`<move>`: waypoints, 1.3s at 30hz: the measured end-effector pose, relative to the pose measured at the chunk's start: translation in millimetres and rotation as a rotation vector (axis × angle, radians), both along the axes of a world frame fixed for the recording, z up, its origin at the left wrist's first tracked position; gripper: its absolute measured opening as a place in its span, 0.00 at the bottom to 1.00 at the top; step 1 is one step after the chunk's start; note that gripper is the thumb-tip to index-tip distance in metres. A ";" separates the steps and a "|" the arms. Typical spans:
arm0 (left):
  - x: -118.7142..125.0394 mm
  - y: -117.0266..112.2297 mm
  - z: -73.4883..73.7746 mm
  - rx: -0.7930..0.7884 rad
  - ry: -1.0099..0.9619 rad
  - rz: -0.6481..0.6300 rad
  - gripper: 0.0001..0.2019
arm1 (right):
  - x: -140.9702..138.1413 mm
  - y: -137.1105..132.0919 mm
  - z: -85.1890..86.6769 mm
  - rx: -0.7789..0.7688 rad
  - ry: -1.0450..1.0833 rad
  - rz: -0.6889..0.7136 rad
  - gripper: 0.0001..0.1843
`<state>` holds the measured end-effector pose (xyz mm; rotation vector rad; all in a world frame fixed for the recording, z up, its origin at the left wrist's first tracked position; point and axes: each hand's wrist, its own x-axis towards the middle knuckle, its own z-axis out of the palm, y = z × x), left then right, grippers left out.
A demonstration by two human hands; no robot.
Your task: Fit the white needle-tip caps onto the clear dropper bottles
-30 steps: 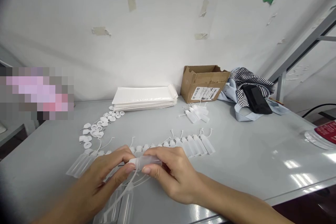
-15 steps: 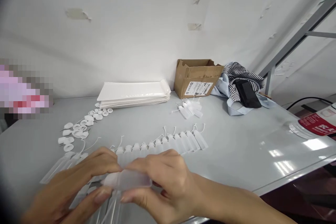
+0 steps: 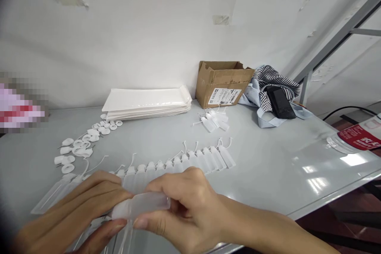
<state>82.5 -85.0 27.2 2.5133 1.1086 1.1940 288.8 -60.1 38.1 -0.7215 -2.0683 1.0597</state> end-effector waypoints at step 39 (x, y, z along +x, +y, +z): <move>-110.8 71.5 0.4 -0.463 0.529 0.597 0.17 | -8.1 24.3 -15.8 0.649 -0.183 -0.148 0.06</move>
